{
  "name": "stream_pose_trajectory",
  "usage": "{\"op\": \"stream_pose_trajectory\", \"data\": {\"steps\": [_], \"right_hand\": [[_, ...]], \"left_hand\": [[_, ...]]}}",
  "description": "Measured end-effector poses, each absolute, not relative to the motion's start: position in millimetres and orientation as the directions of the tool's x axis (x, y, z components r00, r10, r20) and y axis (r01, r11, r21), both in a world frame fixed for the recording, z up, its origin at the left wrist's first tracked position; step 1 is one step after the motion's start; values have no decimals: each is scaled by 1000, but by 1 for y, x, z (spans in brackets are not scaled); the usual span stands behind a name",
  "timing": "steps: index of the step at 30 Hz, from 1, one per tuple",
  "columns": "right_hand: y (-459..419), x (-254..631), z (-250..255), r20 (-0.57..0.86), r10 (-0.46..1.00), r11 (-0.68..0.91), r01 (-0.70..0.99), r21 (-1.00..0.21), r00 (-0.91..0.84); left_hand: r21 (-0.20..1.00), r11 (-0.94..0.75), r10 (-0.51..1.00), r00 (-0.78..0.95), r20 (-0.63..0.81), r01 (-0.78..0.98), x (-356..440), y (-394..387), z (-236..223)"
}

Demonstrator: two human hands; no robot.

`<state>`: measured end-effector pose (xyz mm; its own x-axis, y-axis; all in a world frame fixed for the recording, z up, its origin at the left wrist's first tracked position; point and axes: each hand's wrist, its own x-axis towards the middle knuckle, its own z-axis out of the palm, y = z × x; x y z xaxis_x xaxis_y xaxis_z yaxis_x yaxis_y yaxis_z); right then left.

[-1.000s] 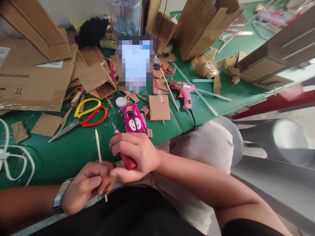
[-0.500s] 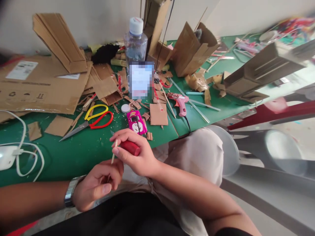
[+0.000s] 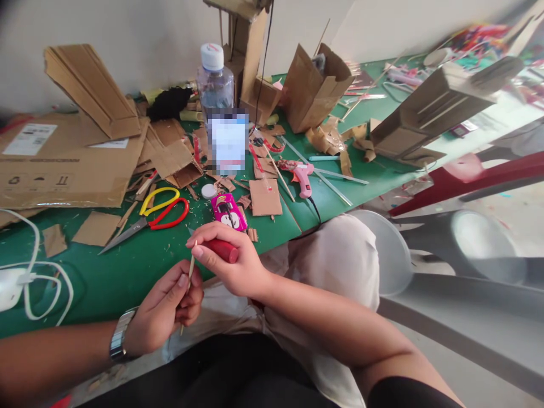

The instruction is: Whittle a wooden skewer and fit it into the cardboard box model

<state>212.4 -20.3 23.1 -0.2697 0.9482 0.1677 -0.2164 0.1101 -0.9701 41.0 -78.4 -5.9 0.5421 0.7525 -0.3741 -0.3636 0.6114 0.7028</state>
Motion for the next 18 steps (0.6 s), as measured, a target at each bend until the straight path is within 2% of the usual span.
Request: {"op": "stream_pose_trajectory", "data": {"steps": [7, 18], "right_hand": [[-20, 212, 20, 15, 956, -95, -358, -929, -291], [-18, 215, 22, -43, 956, -146, -341, -929, -291]], "left_hand": [[674, 634, 735, 567, -372, -379, 41, -78, -3], [689, 623, 735, 578, -355, -370, 39, -78, -4]]}}
